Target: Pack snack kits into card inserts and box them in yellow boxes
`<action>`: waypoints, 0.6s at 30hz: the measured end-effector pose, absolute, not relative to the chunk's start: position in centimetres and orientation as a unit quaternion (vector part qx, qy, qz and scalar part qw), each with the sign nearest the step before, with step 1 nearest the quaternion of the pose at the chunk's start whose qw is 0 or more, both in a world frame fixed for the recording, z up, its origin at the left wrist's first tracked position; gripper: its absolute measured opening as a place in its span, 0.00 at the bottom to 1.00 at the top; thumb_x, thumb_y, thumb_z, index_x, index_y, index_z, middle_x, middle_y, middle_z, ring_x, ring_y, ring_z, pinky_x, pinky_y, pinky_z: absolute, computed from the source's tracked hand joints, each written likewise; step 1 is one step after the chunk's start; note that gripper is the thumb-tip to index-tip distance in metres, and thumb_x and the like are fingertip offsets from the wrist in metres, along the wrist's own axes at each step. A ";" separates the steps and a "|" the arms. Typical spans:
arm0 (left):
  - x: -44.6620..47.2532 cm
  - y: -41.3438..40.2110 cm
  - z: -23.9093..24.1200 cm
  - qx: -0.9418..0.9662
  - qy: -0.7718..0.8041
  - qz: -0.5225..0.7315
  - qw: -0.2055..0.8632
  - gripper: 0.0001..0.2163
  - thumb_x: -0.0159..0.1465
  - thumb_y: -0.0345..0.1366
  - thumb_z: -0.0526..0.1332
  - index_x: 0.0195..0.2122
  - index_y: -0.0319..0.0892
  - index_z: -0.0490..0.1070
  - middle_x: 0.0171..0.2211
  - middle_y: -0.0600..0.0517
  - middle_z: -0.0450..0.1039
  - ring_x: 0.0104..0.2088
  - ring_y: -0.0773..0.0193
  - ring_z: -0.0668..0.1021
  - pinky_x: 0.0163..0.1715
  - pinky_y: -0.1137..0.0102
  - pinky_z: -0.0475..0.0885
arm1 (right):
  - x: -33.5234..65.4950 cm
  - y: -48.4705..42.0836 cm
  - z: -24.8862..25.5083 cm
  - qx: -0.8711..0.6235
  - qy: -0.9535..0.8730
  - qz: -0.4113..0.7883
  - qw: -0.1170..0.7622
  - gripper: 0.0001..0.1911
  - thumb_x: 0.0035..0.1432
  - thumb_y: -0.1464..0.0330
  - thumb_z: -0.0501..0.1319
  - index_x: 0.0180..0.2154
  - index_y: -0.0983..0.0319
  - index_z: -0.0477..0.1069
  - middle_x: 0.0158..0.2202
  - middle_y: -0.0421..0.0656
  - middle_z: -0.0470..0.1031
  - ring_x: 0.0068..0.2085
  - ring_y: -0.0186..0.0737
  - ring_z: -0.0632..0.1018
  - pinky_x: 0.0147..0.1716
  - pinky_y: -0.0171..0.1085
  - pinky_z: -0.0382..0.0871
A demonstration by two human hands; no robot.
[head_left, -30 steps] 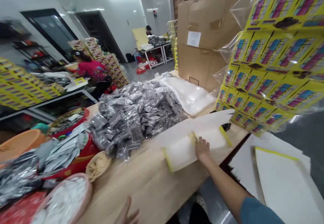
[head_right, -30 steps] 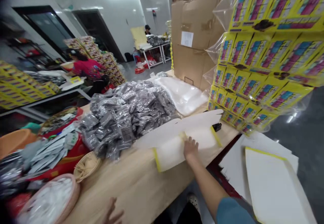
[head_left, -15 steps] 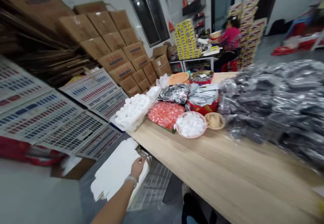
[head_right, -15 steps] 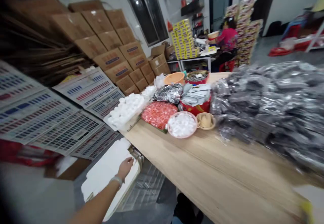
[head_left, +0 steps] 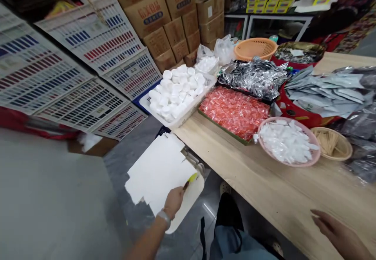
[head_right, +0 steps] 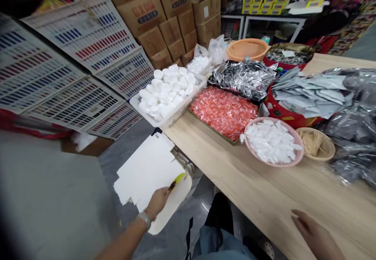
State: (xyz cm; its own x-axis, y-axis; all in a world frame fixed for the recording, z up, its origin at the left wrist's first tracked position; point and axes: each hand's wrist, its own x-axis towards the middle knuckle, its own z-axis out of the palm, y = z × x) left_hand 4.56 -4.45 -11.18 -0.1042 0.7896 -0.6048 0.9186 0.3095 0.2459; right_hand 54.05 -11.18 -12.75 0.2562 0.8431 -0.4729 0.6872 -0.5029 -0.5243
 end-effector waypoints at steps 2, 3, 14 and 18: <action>4.7 -3.5 -8.9 0.570 0.749 -0.097 0.323 0.13 0.57 0.31 0.47 0.24 0.36 0.69 0.24 0.45 0.72 0.29 0.59 0.73 0.29 0.69 0.63 | 47.7 -8.8 -10.9 -0.738 -0.471 0.471 0.112 0.24 0.37 0.50 0.53 0.32 0.59 0.70 0.32 0.50 0.75 0.36 0.49 0.75 0.36 0.42 0.68; 5.6 -3.0 -7.7 0.576 0.746 -0.088 0.322 0.12 0.56 0.31 0.47 0.23 0.37 0.68 0.23 0.46 0.71 0.28 0.60 0.73 0.28 0.70 0.63 | 43.7 -8.0 -9.4 -0.697 -0.476 0.523 0.121 0.26 0.39 0.50 0.53 0.35 0.61 0.70 0.30 0.49 0.75 0.34 0.47 0.75 0.35 0.42 0.68; 15.9 -3.4 0.3 0.539 0.677 0.213 0.454 0.29 0.51 0.42 0.58 0.54 0.37 0.55 0.43 0.44 0.69 0.44 0.58 0.71 0.42 0.66 0.65 | 40.1 -11.0 -3.3 -0.565 -0.244 0.708 0.347 0.18 0.37 0.68 0.60 0.36 0.65 0.68 0.35 0.46 0.75 0.35 0.44 0.75 0.38 0.42 0.68; 18.1 -6.5 -5.2 0.408 0.621 0.150 0.652 0.25 0.50 0.50 0.56 0.44 0.37 0.66 0.38 0.43 0.73 0.42 0.55 0.73 0.38 0.64 0.68 | 56.3 -22.6 -2.1 -0.635 -0.125 0.624 0.437 0.19 0.37 0.67 0.63 0.35 0.65 0.68 0.36 0.50 0.75 0.32 0.45 0.76 0.34 0.42 0.69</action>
